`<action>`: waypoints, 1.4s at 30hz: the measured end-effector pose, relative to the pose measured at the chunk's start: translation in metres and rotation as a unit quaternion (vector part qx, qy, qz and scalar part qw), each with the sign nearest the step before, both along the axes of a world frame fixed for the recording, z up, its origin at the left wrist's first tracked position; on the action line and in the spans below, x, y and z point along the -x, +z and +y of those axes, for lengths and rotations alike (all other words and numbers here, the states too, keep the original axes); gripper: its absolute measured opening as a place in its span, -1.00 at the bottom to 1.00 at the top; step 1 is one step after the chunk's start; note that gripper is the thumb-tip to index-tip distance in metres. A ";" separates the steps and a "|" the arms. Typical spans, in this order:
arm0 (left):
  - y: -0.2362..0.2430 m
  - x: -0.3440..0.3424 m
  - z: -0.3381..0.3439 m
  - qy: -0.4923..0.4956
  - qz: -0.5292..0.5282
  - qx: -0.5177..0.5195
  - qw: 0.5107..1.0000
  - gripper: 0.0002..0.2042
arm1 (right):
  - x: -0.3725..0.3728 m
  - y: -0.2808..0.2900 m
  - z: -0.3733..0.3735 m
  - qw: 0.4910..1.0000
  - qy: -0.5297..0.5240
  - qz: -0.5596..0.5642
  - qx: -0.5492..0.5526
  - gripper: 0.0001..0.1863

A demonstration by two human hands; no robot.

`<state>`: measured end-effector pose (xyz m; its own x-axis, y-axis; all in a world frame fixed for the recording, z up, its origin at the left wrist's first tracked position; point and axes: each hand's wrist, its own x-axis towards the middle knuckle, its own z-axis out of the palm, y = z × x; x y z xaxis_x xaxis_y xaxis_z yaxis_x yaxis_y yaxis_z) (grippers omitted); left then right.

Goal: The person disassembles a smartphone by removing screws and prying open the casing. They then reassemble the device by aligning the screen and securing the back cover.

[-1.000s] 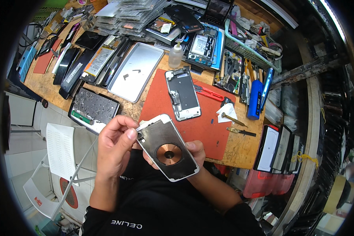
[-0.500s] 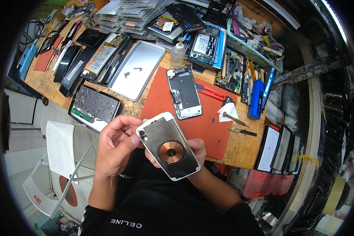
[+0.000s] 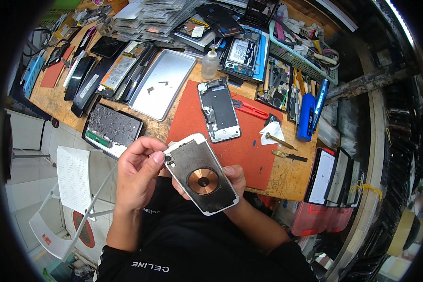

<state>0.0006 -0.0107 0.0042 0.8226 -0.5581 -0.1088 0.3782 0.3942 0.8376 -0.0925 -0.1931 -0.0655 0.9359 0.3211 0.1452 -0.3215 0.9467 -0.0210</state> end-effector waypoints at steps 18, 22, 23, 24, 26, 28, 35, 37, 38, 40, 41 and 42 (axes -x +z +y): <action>0.002 0.001 -0.003 -0.021 -0.011 0.012 1.000 -0.58 | 0.002 0.026 -0.004 0.963 -0.048 0.057 0.259 0.11; 0.000 0.003 -0.001 -0.025 -0.015 0.008 1.000 -0.60 | 0.002 0.025 -0.003 0.971 -0.051 0.068 0.225 0.13; -0.001 0.003 0.000 -0.017 -0.019 0.005 1.000 -0.61 | 0.001 0.025 -0.003 0.972 -0.049 0.066 0.219 0.14; -0.002 0.002 0.000 -0.010 -0.018 0.009 1.000 -0.62 | 0.000 0.024 -0.003 0.974 -0.046 0.058 0.215 0.15; -0.005 0.000 0.002 -0.005 -0.009 0.013 1.000 -0.64 | -0.002 0.024 -0.003 0.974 -0.041 0.048 0.216 0.16; -0.006 0.000 0.004 -0.009 0.005 0.021 1.000 -0.66 | -0.003 0.024 -0.004 0.973 -0.038 0.046 0.225 0.16; -0.007 0.000 0.006 -0.012 -0.014 0.005 1.000 -0.66 | -0.003 0.027 -0.002 0.972 -0.045 0.048 0.225 0.17; -0.007 0.000 0.005 -0.006 -0.023 0.001 1.000 -0.65 | -0.004 0.027 -0.002 0.973 -0.039 0.047 0.222 0.18; -0.007 0.000 0.005 -0.003 -0.019 0.006 1.000 -0.65 | -0.004 0.026 -0.002 0.973 -0.038 0.044 0.221 0.18; -0.007 0.000 0.005 0.001 -0.008 0.025 1.000 -0.65 | -0.004 0.026 -0.002 0.974 -0.035 0.039 0.220 0.18; -0.007 0.000 0.005 0.005 -0.001 0.019 1.000 -0.65 | -0.004 0.025 -0.002 0.975 -0.034 0.042 0.217 0.19; -0.007 0.001 0.004 0.009 0.004 0.020 1.000 -0.64 | -0.004 0.025 -0.001 0.975 -0.033 0.045 0.213 0.19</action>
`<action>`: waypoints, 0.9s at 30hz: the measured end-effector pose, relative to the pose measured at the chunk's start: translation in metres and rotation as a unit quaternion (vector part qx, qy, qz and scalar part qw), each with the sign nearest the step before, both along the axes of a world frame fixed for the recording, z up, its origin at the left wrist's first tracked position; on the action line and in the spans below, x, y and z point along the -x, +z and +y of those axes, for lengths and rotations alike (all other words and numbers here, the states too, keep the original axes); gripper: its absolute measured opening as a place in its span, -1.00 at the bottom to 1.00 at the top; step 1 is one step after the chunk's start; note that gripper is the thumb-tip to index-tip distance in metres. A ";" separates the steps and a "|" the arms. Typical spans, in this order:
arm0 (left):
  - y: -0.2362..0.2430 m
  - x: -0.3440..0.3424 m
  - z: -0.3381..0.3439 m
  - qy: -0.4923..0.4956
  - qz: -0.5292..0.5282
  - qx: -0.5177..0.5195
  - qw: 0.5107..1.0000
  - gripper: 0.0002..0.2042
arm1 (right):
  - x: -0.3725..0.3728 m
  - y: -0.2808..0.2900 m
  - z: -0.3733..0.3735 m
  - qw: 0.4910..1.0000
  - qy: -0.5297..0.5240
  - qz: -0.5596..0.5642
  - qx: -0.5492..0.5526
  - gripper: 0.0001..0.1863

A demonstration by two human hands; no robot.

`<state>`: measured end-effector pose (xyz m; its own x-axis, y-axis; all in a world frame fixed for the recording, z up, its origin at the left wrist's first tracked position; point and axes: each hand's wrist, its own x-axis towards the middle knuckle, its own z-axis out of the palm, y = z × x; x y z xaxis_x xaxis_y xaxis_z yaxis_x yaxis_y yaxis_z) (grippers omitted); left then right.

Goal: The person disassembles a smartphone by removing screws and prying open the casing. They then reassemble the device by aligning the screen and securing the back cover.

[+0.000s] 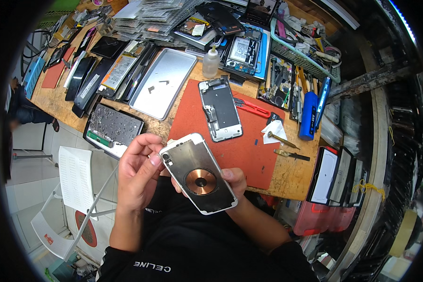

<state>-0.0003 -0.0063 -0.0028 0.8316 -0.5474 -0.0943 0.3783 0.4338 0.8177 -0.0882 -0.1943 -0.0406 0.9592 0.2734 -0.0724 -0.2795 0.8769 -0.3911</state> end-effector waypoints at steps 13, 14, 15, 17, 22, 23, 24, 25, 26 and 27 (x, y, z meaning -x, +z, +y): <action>0.004 0.000 0.002 -0.004 -0.030 -0.032 0.999 -0.64 | 0.000 0.003 0.004 1.000 -0.024 0.010 0.013 0.14; 0.004 0.000 0.001 -0.005 -0.035 -0.032 0.999 -0.65 | 0.000 0.002 0.004 1.000 -0.023 0.010 0.009 0.14; 0.004 0.001 0.001 -0.005 -0.038 -0.031 0.999 -0.65 | 0.000 0.002 0.004 1.000 -0.023 0.011 0.005 0.14; 0.004 0.001 0.001 -0.005 -0.042 -0.030 0.999 -0.66 | 0.000 0.001 0.004 1.000 -0.022 0.011 0.001 0.13; 0.004 0.001 0.002 -0.007 -0.036 -0.025 0.999 -0.66 | 0.000 0.002 0.003 1.000 -0.024 -0.007 0.002 0.11; 0.004 0.001 0.001 -0.004 -0.036 -0.028 0.999 -0.66 | 0.000 0.003 0.003 1.000 -0.023 -0.002 0.007 0.12; 0.004 0.002 0.001 -0.002 -0.036 -0.027 0.999 -0.66 | 0.000 0.004 0.002 1.000 -0.021 -0.006 0.010 0.12; 0.005 0.002 0.000 0.001 -0.036 -0.026 0.999 -0.66 | 0.000 0.005 0.002 1.000 -0.023 -0.009 0.010 0.13; 0.005 0.002 0.000 0.002 -0.033 -0.024 0.999 -0.66 | 0.000 0.006 0.002 1.000 -0.023 -0.009 0.019 0.13; 0.006 0.003 0.000 0.003 -0.030 -0.021 0.999 -0.66 | 0.000 0.008 0.003 0.999 -0.027 -0.007 0.025 0.14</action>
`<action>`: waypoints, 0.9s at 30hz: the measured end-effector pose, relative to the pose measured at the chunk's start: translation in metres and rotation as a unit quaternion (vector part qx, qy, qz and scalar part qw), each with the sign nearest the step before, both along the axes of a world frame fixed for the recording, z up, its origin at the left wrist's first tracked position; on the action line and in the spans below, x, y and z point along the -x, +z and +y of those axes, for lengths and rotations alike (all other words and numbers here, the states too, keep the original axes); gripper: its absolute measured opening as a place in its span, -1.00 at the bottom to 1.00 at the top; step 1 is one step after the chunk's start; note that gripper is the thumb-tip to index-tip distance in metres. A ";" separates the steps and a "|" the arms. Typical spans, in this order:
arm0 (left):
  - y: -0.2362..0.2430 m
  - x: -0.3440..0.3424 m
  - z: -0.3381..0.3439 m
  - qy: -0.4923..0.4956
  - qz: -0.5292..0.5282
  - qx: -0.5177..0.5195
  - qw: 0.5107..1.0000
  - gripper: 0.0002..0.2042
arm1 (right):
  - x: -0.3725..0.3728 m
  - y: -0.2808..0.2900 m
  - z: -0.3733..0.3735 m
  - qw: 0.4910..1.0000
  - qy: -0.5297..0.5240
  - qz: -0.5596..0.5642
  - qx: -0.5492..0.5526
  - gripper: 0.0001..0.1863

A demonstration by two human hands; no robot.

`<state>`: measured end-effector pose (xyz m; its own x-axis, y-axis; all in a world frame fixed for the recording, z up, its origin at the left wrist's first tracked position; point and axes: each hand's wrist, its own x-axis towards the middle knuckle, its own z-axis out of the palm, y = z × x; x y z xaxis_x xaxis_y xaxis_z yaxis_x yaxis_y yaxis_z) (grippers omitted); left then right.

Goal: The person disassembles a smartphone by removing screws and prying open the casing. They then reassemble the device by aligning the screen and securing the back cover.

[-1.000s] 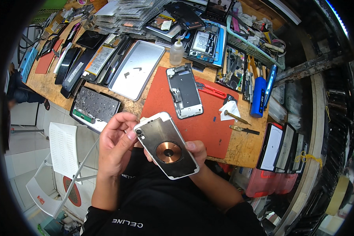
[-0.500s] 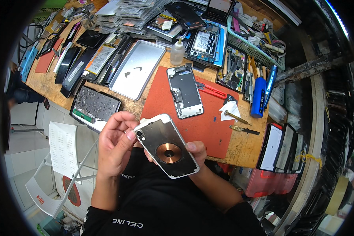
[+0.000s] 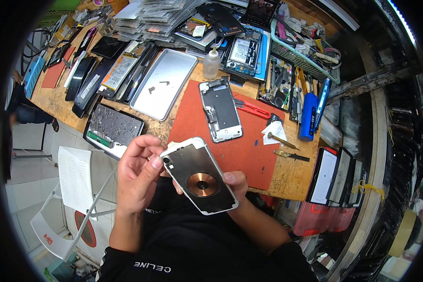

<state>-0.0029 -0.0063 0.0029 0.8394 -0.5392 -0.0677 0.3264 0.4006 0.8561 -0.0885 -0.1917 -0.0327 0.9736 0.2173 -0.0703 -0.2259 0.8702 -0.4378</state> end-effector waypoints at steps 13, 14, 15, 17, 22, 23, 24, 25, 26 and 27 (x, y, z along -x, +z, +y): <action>-0.001 -0.002 0.001 0.004 0.017 0.014 1.000 -0.64 | -0.001 -0.008 0.002 1.000 0.016 -0.001 -0.017 0.18; -0.002 -0.002 0.001 0.010 0.026 0.014 1.000 -0.64 | -0.001 -0.009 0.002 1.000 0.016 0.004 -0.025 0.18; -0.002 -0.003 0.000 0.014 0.037 0.018 0.999 -0.63 | -0.002 -0.010 0.002 0.999 0.016 0.010 -0.033 0.18; -0.003 -0.003 -0.001 0.018 0.053 0.025 0.998 -0.62 | -0.002 -0.011 0.002 0.999 0.018 0.014 -0.045 0.18; -0.007 -0.004 -0.002 0.053 0.018 -0.003 0.998 -0.68 | -0.002 -0.014 -0.003 0.998 0.013 0.016 -0.052 0.15; -0.008 -0.005 -0.001 0.065 0.015 0.004 0.998 -0.69 | -0.001 -0.015 -0.004 0.998 0.016 0.023 -0.049 0.14; -0.009 -0.004 -0.002 0.081 0.002 -0.009 0.997 -0.76 | -0.001 -0.017 -0.004 0.998 0.015 0.015 -0.054 0.12; -0.010 -0.006 0.000 0.086 0.002 -0.010 0.996 -0.77 | -0.001 -0.018 -0.004 0.998 0.014 0.012 -0.058 0.11; -0.011 -0.009 0.001 0.092 0.002 -0.011 0.996 -0.79 | -0.001 -0.019 -0.004 0.998 0.016 0.014 -0.064 0.11; -0.012 -0.010 0.003 0.100 0.004 -0.009 0.995 -0.80 | -0.001 -0.020 -0.004 0.996 0.020 -0.004 -0.083 0.10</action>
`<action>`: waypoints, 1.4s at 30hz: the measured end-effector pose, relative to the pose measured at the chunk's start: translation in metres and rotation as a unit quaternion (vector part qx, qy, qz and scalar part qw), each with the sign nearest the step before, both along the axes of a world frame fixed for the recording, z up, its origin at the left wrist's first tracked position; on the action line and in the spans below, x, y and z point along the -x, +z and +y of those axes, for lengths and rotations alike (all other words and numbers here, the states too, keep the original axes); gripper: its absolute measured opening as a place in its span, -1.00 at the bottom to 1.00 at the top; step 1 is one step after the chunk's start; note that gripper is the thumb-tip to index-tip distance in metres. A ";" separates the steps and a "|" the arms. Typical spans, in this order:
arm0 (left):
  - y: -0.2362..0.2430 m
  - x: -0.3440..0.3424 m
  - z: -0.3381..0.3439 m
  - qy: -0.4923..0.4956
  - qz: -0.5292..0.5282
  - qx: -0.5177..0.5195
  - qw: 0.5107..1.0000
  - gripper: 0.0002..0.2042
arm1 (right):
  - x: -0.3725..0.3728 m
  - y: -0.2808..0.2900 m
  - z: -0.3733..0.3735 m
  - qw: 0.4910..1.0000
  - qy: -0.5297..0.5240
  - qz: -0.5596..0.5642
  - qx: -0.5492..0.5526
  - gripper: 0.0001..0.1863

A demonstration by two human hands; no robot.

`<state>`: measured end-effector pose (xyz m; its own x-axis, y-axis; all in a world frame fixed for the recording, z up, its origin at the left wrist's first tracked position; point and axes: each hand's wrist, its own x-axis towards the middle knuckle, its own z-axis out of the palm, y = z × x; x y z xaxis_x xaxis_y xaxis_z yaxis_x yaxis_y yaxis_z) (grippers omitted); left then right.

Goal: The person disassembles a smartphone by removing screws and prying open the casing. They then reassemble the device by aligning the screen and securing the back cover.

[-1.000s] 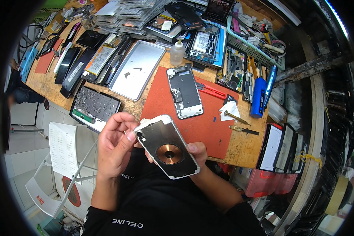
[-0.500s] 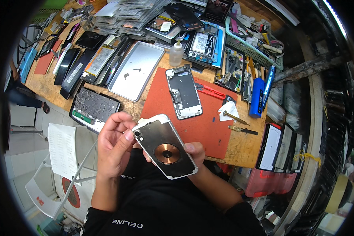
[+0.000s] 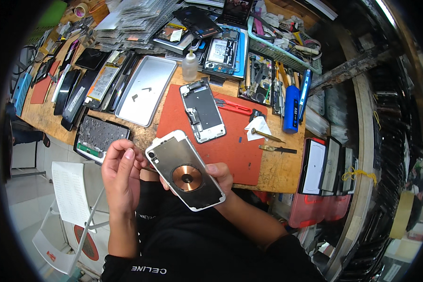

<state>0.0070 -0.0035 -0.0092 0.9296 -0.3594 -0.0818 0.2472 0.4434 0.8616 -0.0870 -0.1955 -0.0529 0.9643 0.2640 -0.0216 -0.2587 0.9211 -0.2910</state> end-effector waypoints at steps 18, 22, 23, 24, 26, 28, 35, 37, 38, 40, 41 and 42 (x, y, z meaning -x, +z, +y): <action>-0.006 0.007 0.004 0.008 -0.075 -0.145 0.987 -0.86 | -0.018 0.011 -0.003 0.994 -0.102 0.042 -0.028 -0.14; -0.005 0.007 0.004 0.012 -0.072 -0.145 0.987 -0.87 | -0.023 0.013 -0.007 0.991 -0.090 -0.018 -0.096 -0.11; -0.005 0.007 0.005 0.011 -0.072 -0.144 0.987 -0.87 | -0.023 0.012 -0.007 0.991 -0.096 -0.023 -0.094 -0.10; -0.005 0.006 0.005 0.010 -0.070 -0.140 0.988 -0.87 | -0.022 0.010 -0.006 0.992 -0.093 -0.023 -0.086 -0.10; -0.005 0.005 0.005 0.013 -0.073 -0.139 0.988 -0.88 | -0.019 0.008 -0.006 0.993 -0.088 -0.022 -0.073 -0.11; -0.005 0.005 0.005 0.018 -0.074 -0.139 0.987 -0.88 | -0.015 0.010 -0.007 0.995 -0.090 -0.005 -0.044 -0.11; -0.012 0.004 0.018 0.063 -0.151 -0.177 0.970 -0.90 | -0.017 0.064 -0.035 0.874 -0.019 0.009 0.485 0.02; -0.013 0.002 0.027 0.082 -0.171 -0.191 0.963 -0.90 | -0.017 0.079 -0.032 0.687 -0.064 -0.075 0.720 -0.07; -0.013 0.001 0.033 0.102 -0.178 -0.216 0.955 -0.90 | -0.019 0.086 -0.033 0.544 -0.059 -0.131 0.827 -0.09; -0.014 -0.003 0.040 0.135 -0.183 -0.201 0.953 -0.91 | -0.026 0.086 -0.021 0.425 -0.089 -0.165 0.886 -0.12; -0.014 -0.005 0.045 0.139 -0.186 -0.197 0.952 -0.90 | -0.029 0.085 -0.017 0.383 -0.085 -0.173 0.903 -0.13; -0.014 -0.007 0.049 0.147 -0.189 -0.201 0.950 -0.90 | -0.032 0.083 -0.014 0.341 -0.083 -0.182 0.919 -0.14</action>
